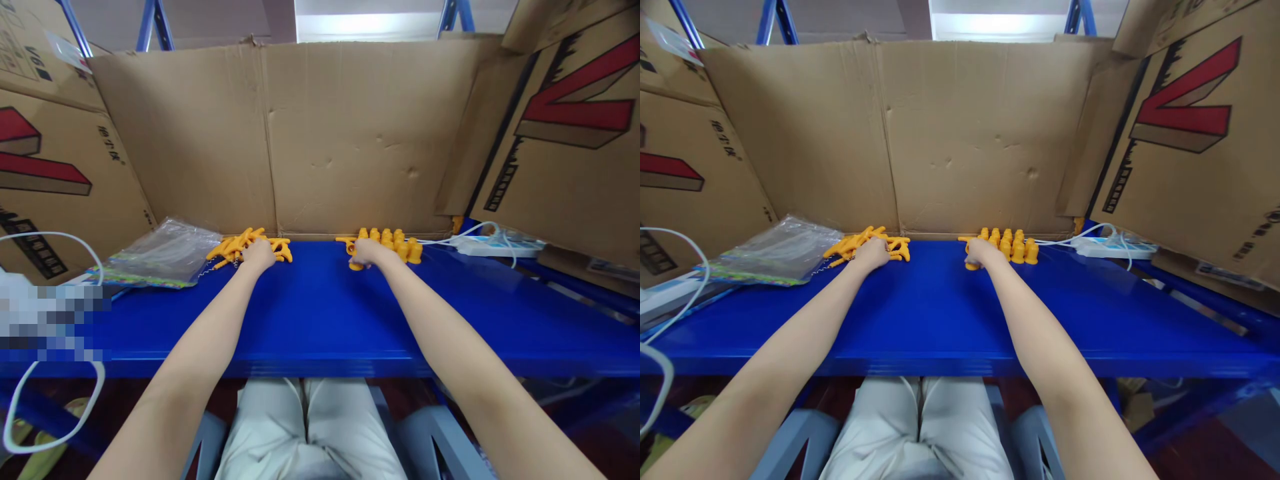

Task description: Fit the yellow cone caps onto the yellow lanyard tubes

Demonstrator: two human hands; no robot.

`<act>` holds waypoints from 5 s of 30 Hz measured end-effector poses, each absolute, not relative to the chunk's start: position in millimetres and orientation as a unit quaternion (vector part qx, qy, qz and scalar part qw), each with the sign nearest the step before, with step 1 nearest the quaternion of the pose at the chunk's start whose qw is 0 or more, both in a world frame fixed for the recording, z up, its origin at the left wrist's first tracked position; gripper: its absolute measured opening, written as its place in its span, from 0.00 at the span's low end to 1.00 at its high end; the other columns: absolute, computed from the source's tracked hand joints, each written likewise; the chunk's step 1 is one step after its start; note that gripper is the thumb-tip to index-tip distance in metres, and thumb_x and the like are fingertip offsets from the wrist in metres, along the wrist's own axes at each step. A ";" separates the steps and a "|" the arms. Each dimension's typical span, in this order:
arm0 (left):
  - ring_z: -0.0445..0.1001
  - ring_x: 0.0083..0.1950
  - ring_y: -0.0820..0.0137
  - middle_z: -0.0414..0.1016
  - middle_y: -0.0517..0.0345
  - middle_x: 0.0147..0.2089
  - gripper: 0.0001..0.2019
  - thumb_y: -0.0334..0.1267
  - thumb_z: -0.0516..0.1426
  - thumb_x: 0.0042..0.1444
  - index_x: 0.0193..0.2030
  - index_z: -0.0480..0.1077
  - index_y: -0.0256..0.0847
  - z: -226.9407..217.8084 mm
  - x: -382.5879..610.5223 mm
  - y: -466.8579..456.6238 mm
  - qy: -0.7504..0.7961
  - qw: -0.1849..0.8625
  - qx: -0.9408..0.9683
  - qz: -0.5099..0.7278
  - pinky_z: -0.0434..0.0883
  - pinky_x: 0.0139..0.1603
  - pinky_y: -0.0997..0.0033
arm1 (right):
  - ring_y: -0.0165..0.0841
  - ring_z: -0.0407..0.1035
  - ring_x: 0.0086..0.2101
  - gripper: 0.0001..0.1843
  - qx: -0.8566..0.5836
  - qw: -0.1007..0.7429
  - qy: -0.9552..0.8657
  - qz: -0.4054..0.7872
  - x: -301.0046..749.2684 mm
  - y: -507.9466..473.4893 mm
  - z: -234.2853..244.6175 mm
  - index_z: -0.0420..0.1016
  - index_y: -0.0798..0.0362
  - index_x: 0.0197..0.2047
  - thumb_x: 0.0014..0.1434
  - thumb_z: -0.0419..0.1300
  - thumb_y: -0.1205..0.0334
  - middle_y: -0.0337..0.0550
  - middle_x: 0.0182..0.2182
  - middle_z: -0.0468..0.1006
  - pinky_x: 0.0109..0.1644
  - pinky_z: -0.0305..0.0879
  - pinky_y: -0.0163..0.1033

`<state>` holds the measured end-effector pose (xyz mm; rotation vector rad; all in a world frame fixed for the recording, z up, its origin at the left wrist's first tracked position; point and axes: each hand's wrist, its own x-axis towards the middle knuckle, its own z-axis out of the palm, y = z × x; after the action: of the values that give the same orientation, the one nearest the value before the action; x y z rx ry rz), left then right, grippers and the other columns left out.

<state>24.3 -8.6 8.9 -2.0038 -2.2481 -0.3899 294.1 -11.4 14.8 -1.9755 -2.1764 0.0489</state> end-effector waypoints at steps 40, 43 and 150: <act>0.70 0.19 0.77 0.66 0.66 0.20 0.08 0.37 0.61 0.51 0.35 0.66 0.39 17.0 56.8 -7.0 -0.487 -0.403 -0.400 -0.663 0.69 0.24 0.78 | 0.43 0.68 0.52 0.15 -0.510 0.169 -0.842 -0.041 256.5 -24.3 -4.7 0.73 0.51 0.50 0.59 0.60 0.66 0.49 0.51 0.74 0.54 0.59 0.46; 0.72 0.20 0.75 0.68 0.65 0.21 0.09 0.36 0.61 0.51 0.36 0.65 0.39 16.1 63.2 -11.4 -0.478 -0.424 -0.432 -0.637 0.69 0.24 0.78 | 0.43 0.69 0.51 0.15 -0.502 0.170 -0.847 -0.047 254.9 -23.7 -4.9 0.73 0.52 0.51 0.59 0.59 0.65 0.50 0.51 0.74 0.52 0.60 0.45; 0.74 0.39 0.62 0.75 0.55 0.36 0.16 0.48 0.57 0.52 0.43 0.65 0.43 4.5 54.7 -21.4 -0.585 0.017 -0.798 -0.145 0.64 0.38 0.68 | 0.26 0.75 0.24 0.14 -0.426 0.323 -0.676 0.508 286.5 -11.0 1.5 0.76 0.56 0.45 0.60 0.63 0.55 0.48 0.39 0.82 0.26 0.70 0.28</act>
<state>54.7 -21.4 4.5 -2.4787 -1.8197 -0.4497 286.5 -11.0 1.5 -1.1171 -1.7732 1.3322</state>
